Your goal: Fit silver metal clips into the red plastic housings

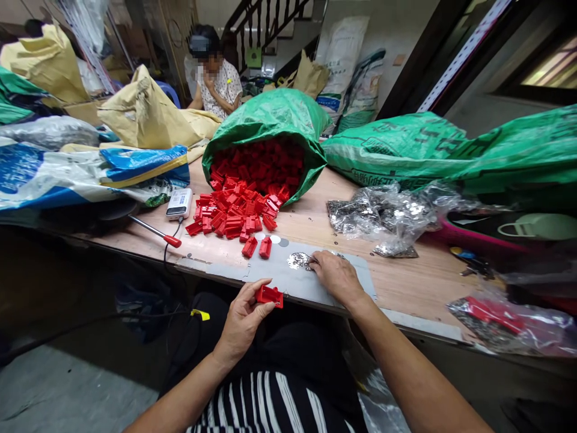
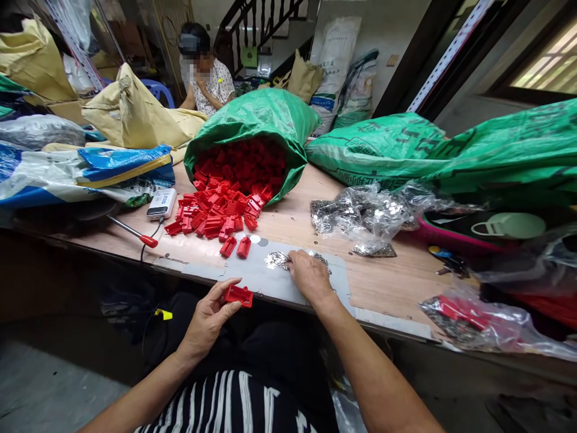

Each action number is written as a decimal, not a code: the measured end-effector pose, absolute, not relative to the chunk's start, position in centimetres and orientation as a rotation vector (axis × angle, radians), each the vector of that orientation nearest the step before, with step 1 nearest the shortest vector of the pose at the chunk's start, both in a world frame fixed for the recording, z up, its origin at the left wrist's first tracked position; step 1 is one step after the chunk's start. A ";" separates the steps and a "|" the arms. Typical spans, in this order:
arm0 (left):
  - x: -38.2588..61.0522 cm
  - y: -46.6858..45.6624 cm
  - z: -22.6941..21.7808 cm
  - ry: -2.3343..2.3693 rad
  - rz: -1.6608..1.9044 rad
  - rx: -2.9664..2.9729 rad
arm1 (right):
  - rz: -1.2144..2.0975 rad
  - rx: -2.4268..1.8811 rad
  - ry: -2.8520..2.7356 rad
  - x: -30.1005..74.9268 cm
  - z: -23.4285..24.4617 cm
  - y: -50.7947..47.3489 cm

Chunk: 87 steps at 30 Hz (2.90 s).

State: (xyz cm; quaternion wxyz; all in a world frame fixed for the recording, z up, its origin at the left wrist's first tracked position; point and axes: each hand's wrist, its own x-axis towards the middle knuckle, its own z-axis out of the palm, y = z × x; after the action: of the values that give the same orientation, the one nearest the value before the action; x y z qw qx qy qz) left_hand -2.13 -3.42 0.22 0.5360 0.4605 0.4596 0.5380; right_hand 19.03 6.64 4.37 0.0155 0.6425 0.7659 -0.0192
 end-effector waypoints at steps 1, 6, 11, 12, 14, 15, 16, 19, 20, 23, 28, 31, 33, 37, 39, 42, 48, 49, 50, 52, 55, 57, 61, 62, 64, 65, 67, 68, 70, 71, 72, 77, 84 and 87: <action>-2.1 -3.4 0.2 1.094 1.282 1.090 | -0.060 1.996 2.387 19.0 4.3 6.7; -2.2 -3.3 0.2 1.083 1.291 1.058 | -0.086 2.018 2.387 19.0 4.1 7.0; -2.4 -3.3 -0.1 1.064 1.286 0.998 | -0.111 2.036 2.413 19.3 4.1 7.0; -2.3 -3.2 -0.2 1.050 1.285 0.961 | -0.115 2.041 2.422 19.3 4.1 6.9; -2.2 -3.2 -0.3 1.017 1.290 0.883 | -0.133 2.051 2.442 19.2 4.0 6.8; -2.2 -3.1 -0.3 1.002 1.293 0.851 | -0.149 2.057 2.453 19.2 3.9 6.8; -2.1 -3.1 -0.3 0.989 1.296 0.828 | -0.166 2.064 2.467 19.2 3.8 6.7; -2.0 -2.9 -0.1 0.971 1.307 0.799 | -0.242 2.087 2.534 19.0 3.8 6.6; -2.0 -2.8 0.0 0.970 1.314 0.795 | -0.293 2.085 2.578 19.0 3.8 6.5; -1.9 -2.5 0.5 0.955 1.331 0.790 | -0.581 1.992 2.772 18.9 4.1 6.2; -1.7 -2.0 1.2 0.870 1.364 0.777 | -1.142 1.744 2.991 17.8 5.2 4.3; -1.5 -1.7 1.7 0.841 1.346 0.774 | -1.212 1.670 3.080 16.9 5.8 2.9; -1.4 -1.6 2.0 0.826 1.322 0.755 | -1.173 1.600 3.151 16.5 5.9 2.2; -1.2 -1.5 2.5 0.775 1.288 0.680 | -1.164 1.439 3.281 16.3 5.8 1.7; -1.1 -1.4 2.7 0.752 1.280 0.646 | -1.178 1.380 3.307 16.5 5.8 1.6; -0.9 -1.2 3.0 0.751 1.274 0.627 | -1.170 1.322 3.347 16.8 5.7 1.5; -0.6 -1.1 3.3 0.746 1.241 0.652 | -1.174 1.244 3.492 17.1 5.2 1.3; -0.6 -1.1 3.2 0.745 1.240 0.653 | -1.199 1.243 3.478 17.1 5.1 1.3; -0.6 -1.1 3.2 0.745 1.237 0.654 | -1.235 1.244 3.456 17.2 5.0 1.3; -0.7 -1.1 3.1 0.737 1.222 0.658 | -1.324 1.258 3.403 17.3 4.7 1.3; -0.7 -1.2 3.0 0.723 1.198 0.673 | -1.452 1.327 3.319 17.6 4.4 1.3; -0.7 -1.2 2.9 0.721 1.190 0.690 | -1.515 1.420 3.241 17.7 4.1 1.3; -0.8 -1.3 2.6 0.731 1.188 0.727 | -1.602 1.578 3.090 17.9 3.6 1.2; -0.8 -1.3 2.4 0.737 1.189 0.741 | -1.608 1.596 3.075 18.0 3.5 1.2; -0.8 -1.3 2.2 0.750 1.194 0.780 | -1.585 1.617 3.083 18.0 3.4 1.2; -0.8 -1.2 2.0 0.758 1.195 0.802 | -1.559 1.614 3.105 17.9 3.4 1.1; -0.8 -1.2 1.9 0.780 1.195 0.841 | -1.487 1.545 3.185 17.8 3.5 1.0; -0.8 -1.1 1.8 0.793 1.193 0.856 | -1.436 1.480 3.233 17.8 3.5 0.9; -0.8 -1.1 1.9 0.822 1.187 0.882 | -1.290 1.339 3.322 17.7 3.6 0.8; -0.8 -1.1 2.0 0.836 1.183 0.893 | -1.196 1.288 3.353 17.6 3.6 0.8; -0.8 -1.0 2.1 0.849 1.177 0.904 | -1.101 1.256 3.374 17.7 3.6 0.8; -0.7 -0.8 2.4 0.868 1.153 0.898 | -0.891 1.204 3.446 17.9 3.0 0.9; -0.7 -0.8 2.4 0.883 1.146 0.775 | -0.871 1.146 3.486 17.8 2.7 1.2; -0.8 -0.7 2.4 0.909 1.137 0.744 | -0.763 1.127 3.455 17.7 2.9 1.2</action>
State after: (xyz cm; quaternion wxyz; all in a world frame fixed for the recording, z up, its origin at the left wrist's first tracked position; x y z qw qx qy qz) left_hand -0.82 -0.73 2.38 0.6841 0.3321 0.4054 0.5074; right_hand 17.69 1.18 2.90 -0.2821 0.2911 0.8927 -0.1971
